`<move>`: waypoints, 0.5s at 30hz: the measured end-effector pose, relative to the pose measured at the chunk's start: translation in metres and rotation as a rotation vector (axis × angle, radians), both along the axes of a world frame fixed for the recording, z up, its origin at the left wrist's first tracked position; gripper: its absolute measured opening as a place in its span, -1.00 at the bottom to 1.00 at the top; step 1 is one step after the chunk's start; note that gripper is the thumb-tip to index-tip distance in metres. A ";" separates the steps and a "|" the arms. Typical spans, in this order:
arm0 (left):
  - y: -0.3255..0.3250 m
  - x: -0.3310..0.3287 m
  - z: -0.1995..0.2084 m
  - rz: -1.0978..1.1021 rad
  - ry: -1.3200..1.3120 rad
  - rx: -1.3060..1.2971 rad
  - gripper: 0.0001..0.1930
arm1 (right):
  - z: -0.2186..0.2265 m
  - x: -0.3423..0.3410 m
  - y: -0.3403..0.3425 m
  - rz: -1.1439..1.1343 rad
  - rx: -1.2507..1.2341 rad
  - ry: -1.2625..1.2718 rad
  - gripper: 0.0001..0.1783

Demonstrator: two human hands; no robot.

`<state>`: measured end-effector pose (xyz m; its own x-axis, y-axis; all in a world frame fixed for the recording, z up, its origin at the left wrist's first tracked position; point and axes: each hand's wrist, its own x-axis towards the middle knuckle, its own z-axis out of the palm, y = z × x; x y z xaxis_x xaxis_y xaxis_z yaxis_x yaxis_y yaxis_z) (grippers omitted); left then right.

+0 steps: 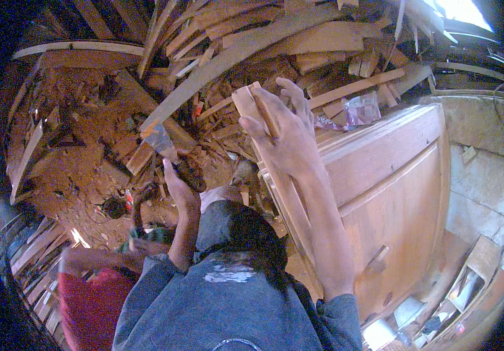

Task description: The person applies filler to a wooden door using a scraper and sands the edges of the door frame with a sanding block.

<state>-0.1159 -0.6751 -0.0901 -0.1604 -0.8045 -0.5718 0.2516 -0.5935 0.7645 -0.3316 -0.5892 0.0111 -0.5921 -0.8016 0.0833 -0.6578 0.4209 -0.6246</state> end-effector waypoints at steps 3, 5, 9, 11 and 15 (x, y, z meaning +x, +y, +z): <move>-0.002 -0.002 0.001 -0.016 0.001 -0.021 -0.55 | -0.005 -0.001 0.000 0.010 0.030 -0.017 -0.34; -0.003 0.000 -0.002 -0.021 0.002 -0.008 -0.55 | -0.009 0.002 0.000 0.009 0.039 0.035 -0.33; -0.004 0.000 0.003 -0.053 0.003 -0.023 -0.54 | -0.003 0.006 0.000 -0.008 0.050 0.062 -0.33; -0.004 -0.006 0.009 0.032 -0.008 -0.005 -0.55 | -0.007 0.009 0.001 0.014 0.048 0.254 -0.34; -0.004 0.007 -0.006 -0.083 0.105 -0.079 -0.59 | -0.005 0.013 0.002 0.015 0.052 0.409 -0.38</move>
<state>-0.1091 -0.6790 -0.0958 -0.2838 -0.8279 -0.4838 0.2857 -0.5546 0.7816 -0.3184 -0.5872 0.0058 -0.5070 -0.8190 0.2687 -0.8536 0.4339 -0.2882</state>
